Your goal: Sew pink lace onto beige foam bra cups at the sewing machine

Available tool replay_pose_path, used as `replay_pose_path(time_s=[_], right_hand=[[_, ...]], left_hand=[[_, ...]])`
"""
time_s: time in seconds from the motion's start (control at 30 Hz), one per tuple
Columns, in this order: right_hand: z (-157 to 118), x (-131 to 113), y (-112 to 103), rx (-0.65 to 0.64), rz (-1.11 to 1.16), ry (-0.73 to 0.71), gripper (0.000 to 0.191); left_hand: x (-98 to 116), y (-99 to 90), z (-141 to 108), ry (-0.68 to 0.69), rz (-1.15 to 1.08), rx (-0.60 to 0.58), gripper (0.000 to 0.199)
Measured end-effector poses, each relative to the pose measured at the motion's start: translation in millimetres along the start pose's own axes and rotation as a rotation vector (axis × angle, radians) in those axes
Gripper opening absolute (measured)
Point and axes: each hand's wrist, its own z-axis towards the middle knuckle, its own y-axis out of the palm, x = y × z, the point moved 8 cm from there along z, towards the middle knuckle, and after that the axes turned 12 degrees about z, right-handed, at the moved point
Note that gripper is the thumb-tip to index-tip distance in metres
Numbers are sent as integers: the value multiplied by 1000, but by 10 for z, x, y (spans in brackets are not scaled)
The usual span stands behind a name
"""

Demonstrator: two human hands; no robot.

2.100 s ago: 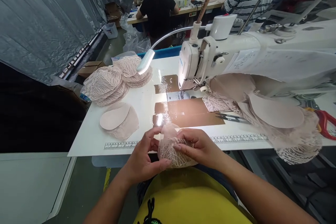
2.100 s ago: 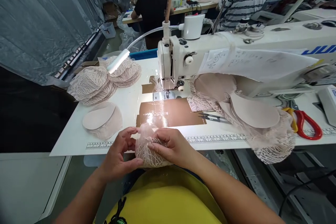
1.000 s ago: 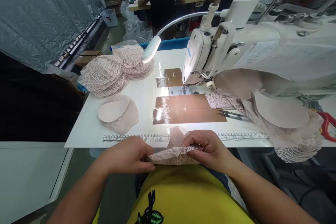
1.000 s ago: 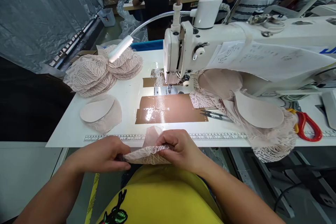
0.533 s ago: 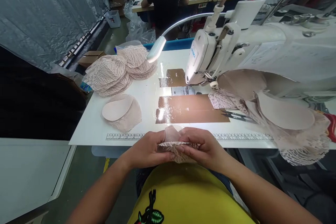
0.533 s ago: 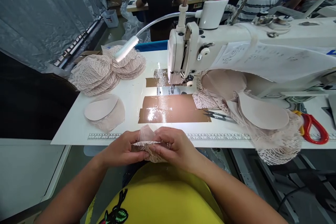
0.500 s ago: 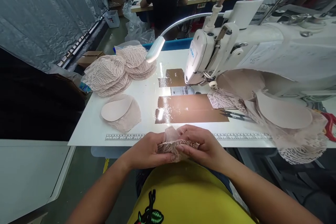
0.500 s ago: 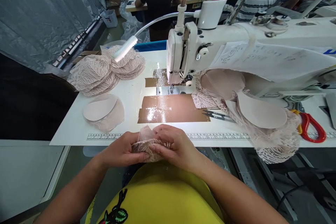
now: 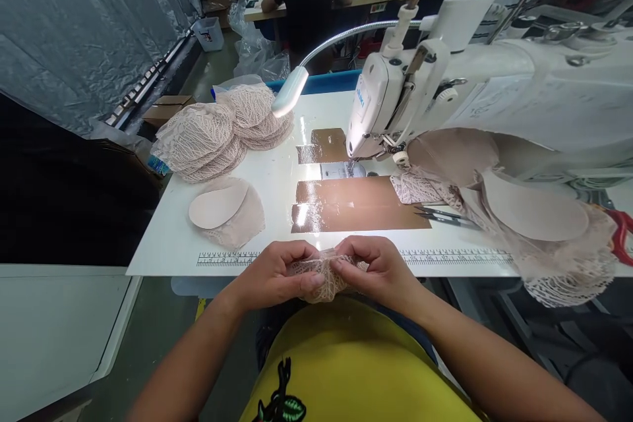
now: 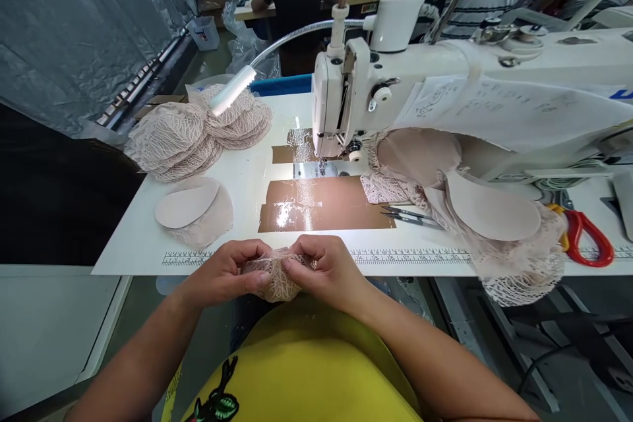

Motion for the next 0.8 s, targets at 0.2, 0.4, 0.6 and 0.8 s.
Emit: replay_pose_path(time_s=[0.2, 0.4, 0.6, 0.8], right_hand=[[36, -87, 12, -17, -11, -114, 25], [40, -16, -30, 22, -30, -72, 24], [72, 51, -73, 16, -5, 14, 18], [118, 154, -67, -133, 107, 143, 25]], left_hand=[[5, -32, 75, 17, 56, 68, 32], [-8, -13, 123, 9, 17, 67, 32], [46, -58, 153, 46, 57, 122, 30], [55, -48, 202, 39, 12, 105, 29]])
